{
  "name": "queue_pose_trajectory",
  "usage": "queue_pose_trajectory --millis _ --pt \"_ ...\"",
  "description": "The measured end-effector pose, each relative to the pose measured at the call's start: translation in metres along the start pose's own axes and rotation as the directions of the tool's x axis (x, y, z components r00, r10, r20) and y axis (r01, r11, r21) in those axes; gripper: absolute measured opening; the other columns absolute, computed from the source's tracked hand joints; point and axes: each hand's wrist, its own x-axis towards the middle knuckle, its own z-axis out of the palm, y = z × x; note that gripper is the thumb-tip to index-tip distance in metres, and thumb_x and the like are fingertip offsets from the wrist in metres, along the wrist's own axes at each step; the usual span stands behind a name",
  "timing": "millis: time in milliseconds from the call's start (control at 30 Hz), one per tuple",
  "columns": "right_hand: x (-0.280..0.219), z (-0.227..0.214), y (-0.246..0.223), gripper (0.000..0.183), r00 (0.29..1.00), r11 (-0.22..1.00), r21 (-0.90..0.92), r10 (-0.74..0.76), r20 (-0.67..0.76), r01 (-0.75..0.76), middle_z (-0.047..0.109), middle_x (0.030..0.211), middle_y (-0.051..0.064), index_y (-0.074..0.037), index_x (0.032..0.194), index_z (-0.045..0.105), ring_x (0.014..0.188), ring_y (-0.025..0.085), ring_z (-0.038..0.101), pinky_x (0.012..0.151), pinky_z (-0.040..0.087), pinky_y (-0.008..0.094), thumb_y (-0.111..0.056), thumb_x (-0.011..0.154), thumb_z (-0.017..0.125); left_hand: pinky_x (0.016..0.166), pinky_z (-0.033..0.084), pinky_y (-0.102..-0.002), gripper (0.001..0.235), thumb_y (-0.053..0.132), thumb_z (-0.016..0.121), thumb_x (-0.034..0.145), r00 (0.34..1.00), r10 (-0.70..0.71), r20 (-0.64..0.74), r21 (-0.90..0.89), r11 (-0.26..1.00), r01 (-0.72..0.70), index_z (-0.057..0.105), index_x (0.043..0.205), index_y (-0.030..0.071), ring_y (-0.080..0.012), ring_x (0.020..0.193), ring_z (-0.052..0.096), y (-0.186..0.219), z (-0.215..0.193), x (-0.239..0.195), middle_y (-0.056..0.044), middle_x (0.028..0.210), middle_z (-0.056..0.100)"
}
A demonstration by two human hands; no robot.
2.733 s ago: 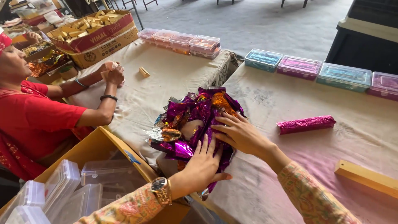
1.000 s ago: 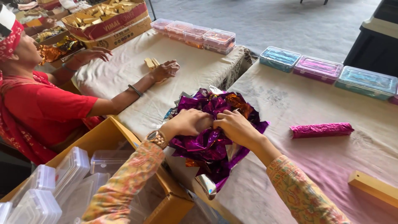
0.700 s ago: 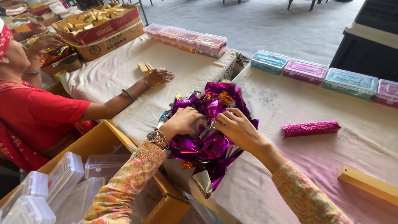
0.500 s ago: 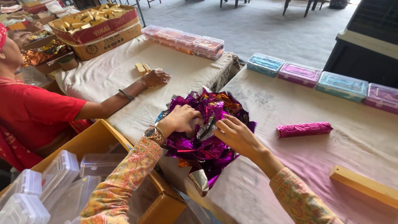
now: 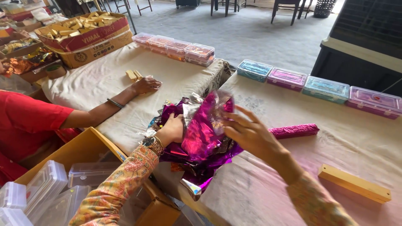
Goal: The person wipes two wooden blocks with a cloth, then wraps one block in purple metallic foil. The person repeats the process with a second block, wiping it and wrapping it in foil. The wrapped blocks are placed on the table.
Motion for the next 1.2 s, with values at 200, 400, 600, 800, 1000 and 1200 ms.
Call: queue_pose_trajectory --millis 200,400,600,800,1000,1200 --pt "-0.091 -0.069 0.007 0.018 0.986 0.985 -0.079 0.156 0.063 -0.15 0.074 0.115 0.008 -0.006 0.099 0.071 0.123 0.024 0.062 0.117 0.039 0.049 -0.009 0.082 0.072 0.114 0.032 -0.064 0.056 0.048 0.077 0.075 0.997 0.022 0.068 0.06 0.998 -0.026 0.072 0.122 0.02 -0.0347 0.141 0.04 -0.013 0.016 0.007 -0.008 0.13 0.063" --pt "-0.194 -0.121 0.02 0.013 0.89 0.87 -0.271 0.448 0.085 -0.412 0.074 0.113 0.01 -0.008 0.102 0.07 0.119 0.025 0.066 0.116 0.044 0.048 -0.01 0.09 0.067 0.092 0.058 -0.043 0.041 0.036 0.088 0.068 0.971 -0.184 0.155 -0.049 0.98 0.193 0.075 0.103 0.017 -0.0273 0.103 0.074 0.002 -0.118 -0.039 -0.007 0.103 0.077" --pt "-0.222 -0.152 0.034 0.02 0.724 0.714 -0.264 0.686 0.076 -0.649 0.075 0.095 0.012 -0.006 0.109 0.075 0.099 0.026 0.07 0.11 0.045 0.049 -0.013 0.091 0.066 0.081 0.052 -0.045 0.018 0.037 0.076 0.083 0.96 -0.051 -0.276 0.113 0.99 0.085 0.079 0.085 0.019 -0.0268 0.09 0.073 0.118 -0.201 -0.028 -0.008 0.085 0.076" --pt "-0.262 -0.138 0.047 0.01 0.613 0.604 -0.341 0.784 0.094 -0.72 0.074 0.083 0.007 -0.014 0.095 0.077 0.088 0.025 0.07 0.094 0.048 0.045 -0.019 0.089 0.07 0.06 0.056 -0.036 0.026 0.034 0.073 0.095 0.733 0.472 -0.49 0.026 0.848 -0.529 0.072 0.081 0.011 -0.0195 0.068 0.07 0.299 -0.232 0.033 -0.008 0.078 0.071" --pt "-0.281 -0.129 0.055 0.01 0.48 0.525 -0.315 0.851 0.212 -0.791 0.075 0.081 0.006 -0.015 0.097 0.076 0.081 0.025 0.071 0.09 0.048 0.045 -0.019 0.09 0.071 0.071 0.057 -0.032 0.059 0.03 0.087 0.065 0.498 0.55 -0.671 -0.01 0.665 -0.747 0.07 0.115 0.004 -0.021 0.083 0.069 0.426 -0.147 0.137 -0.011 0.099 0.071" --pt "-0.281 -0.165 0.06 0.032 0.444 0.489 -0.038 0.818 0.367 -0.871 0.076 0.103 0.01 -0.013 0.109 0.076 0.095 0.028 0.072 0.086 0.056 0.042 -0.021 0.079 0.078 0.072 0.054 -0.036 0.032 0.043 0.074 0.095 0.719 0.431 -0.545 -0.201 0.765 -0.612 0.072 0.087 0.012 -0.0175 0.067 0.071 0.442 -0.111 0.145 -0.002 0.075 0.073"
